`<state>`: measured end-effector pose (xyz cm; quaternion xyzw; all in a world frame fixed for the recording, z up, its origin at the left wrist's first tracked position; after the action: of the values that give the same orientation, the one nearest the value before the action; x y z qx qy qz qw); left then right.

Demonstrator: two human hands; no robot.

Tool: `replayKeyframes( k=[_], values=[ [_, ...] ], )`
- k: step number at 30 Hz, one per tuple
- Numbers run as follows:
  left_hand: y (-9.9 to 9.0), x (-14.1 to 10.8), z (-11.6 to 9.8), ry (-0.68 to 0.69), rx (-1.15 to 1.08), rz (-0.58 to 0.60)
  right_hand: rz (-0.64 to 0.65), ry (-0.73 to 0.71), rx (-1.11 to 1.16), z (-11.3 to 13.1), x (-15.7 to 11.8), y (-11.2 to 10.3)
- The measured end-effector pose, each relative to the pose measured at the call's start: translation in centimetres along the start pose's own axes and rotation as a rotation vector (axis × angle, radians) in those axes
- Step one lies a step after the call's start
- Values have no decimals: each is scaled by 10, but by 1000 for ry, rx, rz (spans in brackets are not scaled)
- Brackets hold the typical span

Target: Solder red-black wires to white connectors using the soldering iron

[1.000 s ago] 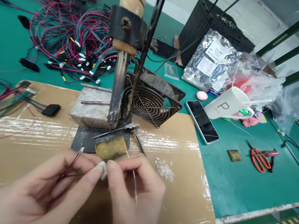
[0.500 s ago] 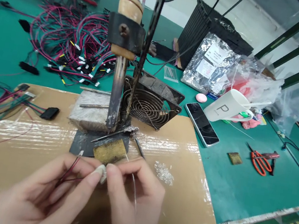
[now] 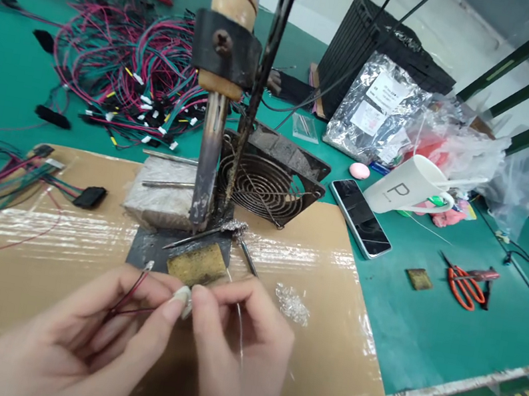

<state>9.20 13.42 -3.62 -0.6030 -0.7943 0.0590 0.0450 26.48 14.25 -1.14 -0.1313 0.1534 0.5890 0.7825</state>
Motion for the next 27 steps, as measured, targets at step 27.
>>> replayKeyframes(
  k=[27],
  values=[
    [-2,6,-1,-61,-7,-73,13,-30,-66,7,9,2]
  ],
)
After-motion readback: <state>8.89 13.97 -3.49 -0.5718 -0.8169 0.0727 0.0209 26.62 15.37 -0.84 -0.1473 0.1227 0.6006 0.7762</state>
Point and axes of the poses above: each hand's wrist, its own x-axis towards the middle knuckle, its own y-axis out of the palm, z = x × y, the point moved 9 cm from there along x, towards the middle knuckle, and after that the axes turned 10 degrees about y, right-handed, at the moved point
